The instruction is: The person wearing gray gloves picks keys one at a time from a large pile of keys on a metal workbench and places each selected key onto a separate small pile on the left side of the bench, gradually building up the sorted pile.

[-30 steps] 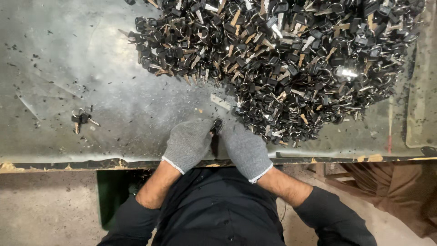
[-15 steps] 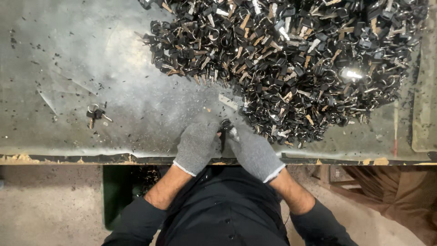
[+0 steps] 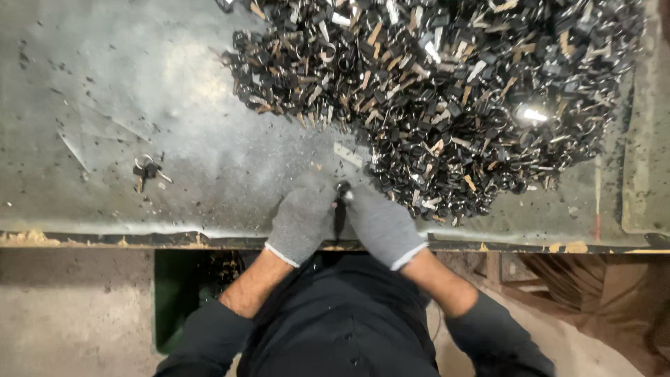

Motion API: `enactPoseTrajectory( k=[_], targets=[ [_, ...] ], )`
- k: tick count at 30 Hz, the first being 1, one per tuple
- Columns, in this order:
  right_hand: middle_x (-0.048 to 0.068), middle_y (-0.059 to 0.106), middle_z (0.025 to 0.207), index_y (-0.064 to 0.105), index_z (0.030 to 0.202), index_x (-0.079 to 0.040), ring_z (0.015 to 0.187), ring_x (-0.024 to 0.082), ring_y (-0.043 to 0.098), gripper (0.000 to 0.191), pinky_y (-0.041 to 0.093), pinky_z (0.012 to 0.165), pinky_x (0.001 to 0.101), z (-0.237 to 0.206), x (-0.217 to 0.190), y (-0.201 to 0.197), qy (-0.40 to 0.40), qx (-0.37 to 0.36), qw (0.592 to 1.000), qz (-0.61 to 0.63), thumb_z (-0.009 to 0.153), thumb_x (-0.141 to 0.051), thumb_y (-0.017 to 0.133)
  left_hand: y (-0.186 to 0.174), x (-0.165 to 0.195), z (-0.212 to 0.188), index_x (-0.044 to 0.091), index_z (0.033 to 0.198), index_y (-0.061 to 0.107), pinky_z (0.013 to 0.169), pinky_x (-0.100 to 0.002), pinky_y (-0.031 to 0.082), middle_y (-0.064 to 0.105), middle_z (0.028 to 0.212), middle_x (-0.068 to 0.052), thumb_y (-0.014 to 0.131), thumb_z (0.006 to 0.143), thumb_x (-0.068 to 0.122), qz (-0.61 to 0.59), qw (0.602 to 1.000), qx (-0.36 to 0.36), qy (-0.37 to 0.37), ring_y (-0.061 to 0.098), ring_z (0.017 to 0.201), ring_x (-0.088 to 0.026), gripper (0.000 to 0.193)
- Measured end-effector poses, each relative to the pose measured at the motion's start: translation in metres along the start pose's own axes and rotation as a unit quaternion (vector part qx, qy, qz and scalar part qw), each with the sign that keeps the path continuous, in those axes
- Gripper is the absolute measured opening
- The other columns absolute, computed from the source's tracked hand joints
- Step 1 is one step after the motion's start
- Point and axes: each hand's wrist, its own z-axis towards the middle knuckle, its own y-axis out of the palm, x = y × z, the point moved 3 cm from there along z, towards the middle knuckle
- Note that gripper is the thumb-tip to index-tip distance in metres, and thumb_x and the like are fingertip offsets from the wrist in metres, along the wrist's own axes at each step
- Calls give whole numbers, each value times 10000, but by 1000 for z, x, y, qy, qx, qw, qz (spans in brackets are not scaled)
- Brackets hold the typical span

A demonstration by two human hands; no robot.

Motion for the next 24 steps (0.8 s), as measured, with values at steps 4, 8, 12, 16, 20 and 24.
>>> enactPoseTrajectory(
  k=[4,8,12,16,20,24],
  targets=[
    [238,690,890,545,1075,28,701,368,735,261,589,583,484,-1,-6,1,19,13,1000,4,980,-212,588,-1,-3,3,47,1119,670,675,-492,519,650,934,-176,690,831,70,-9,999,33,8,650,776,-373,289],
    [244,696,920,564,1070,9,769,404,727,233,590,623,493,-7,-11,12,9,20,1000,-12,968,-199,592,-1,-5,-14,52,1125,657,724,-494,519,651,953,-165,696,838,94,-9,998,47,26,649,823,-373,293],
    [286,684,969,555,1083,40,842,442,723,285,584,746,507,-2,-9,15,28,-33,993,108,969,-218,597,3,-6,-12,41,1159,661,722,-495,514,653,978,-186,700,824,101,17,999,44,13,636,825,-376,343],
    [270,711,992,494,1252,55,911,414,741,339,604,787,499,1,-10,18,72,-114,990,-47,1025,-193,539,2,1,-9,77,1119,635,806,-511,522,641,993,-155,721,844,115,41,999,34,7,652,918,-375,291],
    [271,698,988,533,1173,54,735,416,726,367,584,601,491,-7,-15,12,-3,40,999,16,910,-179,638,-8,1,-10,58,1172,642,788,-480,523,659,996,-163,724,796,90,-32,997,67,-35,651,901,-380,387],
    [196,724,878,552,1174,14,694,333,743,271,594,522,427,-22,-18,20,-57,79,988,-116,952,-137,589,-11,0,-12,46,1199,664,779,-455,533,684,975,-140,706,794,22,-67,993,88,-33,662,869,-340,408]
  ],
)
